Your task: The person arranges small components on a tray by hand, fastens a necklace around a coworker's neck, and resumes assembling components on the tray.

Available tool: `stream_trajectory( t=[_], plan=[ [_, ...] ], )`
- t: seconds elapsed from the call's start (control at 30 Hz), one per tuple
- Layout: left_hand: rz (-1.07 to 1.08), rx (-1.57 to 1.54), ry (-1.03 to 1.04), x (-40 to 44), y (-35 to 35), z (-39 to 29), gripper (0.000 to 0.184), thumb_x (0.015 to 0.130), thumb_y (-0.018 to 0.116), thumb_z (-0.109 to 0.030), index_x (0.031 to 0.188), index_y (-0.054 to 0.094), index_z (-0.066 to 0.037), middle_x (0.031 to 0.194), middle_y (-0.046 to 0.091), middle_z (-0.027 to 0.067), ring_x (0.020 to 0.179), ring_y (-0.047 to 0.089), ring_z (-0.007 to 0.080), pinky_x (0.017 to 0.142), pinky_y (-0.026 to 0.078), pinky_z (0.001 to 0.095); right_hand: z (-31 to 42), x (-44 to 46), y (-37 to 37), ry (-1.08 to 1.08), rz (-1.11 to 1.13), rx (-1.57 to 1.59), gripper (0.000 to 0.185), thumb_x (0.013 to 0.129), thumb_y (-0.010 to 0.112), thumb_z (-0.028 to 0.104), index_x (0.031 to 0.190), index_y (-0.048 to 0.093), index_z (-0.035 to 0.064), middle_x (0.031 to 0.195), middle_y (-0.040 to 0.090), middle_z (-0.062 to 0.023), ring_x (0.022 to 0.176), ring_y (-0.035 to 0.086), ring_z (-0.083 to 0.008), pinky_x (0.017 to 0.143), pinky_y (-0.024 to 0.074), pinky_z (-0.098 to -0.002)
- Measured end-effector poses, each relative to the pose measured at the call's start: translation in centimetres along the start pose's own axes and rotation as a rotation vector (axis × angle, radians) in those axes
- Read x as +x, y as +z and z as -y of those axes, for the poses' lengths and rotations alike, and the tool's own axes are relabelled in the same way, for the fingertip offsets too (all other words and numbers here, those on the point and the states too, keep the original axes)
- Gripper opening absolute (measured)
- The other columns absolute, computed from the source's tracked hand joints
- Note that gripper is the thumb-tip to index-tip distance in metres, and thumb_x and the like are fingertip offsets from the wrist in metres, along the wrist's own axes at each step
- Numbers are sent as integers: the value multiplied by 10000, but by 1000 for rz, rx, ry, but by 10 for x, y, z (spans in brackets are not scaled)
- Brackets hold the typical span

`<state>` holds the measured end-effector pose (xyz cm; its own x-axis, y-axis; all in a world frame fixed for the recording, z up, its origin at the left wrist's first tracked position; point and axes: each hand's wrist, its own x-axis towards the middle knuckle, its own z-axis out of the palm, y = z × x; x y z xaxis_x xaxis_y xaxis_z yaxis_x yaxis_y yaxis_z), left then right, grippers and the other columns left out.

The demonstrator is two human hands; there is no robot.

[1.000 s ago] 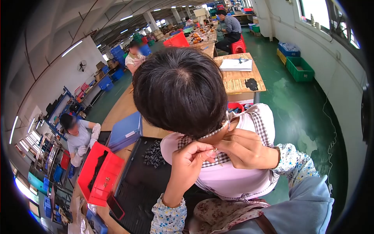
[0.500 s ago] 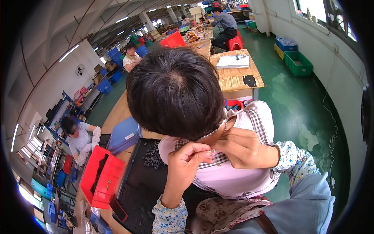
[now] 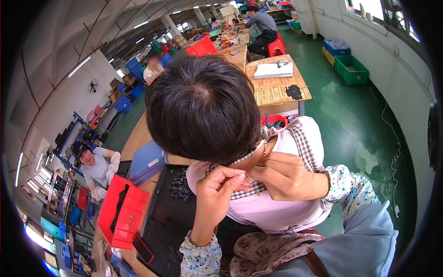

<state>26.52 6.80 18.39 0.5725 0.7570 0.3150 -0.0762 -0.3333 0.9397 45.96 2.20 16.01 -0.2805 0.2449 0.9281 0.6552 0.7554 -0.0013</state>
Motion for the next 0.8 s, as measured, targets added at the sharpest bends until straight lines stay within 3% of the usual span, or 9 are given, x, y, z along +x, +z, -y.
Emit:
stream_trajectory(
  t=[0.3, 0.8],
  plan=[
    [8, 41, 35, -1, 1, -3, 105, 955, 589, -27, 978, 612, 73, 885, 686, 127, 777, 686, 160, 732, 585, 281, 4, 1, 1, 75, -9, 33, 355, 576, 619, -61, 931, 618, -44, 704, 571, -107, 643, 582, -275, 568, 493, -385],
    [-4, -37, 66, -1, 3, -2, 145, 940, 593, 11, 1066, 541, 61, 934, 665, 127, 823, 678, 170, 746, 594, 305, 7, 4, -2, 237, 52, 158, 178, 726, 695, -25, 890, 629, -2, 714, 608, -122, 667, 601, -309, 552, 487, -406]
  ],
)
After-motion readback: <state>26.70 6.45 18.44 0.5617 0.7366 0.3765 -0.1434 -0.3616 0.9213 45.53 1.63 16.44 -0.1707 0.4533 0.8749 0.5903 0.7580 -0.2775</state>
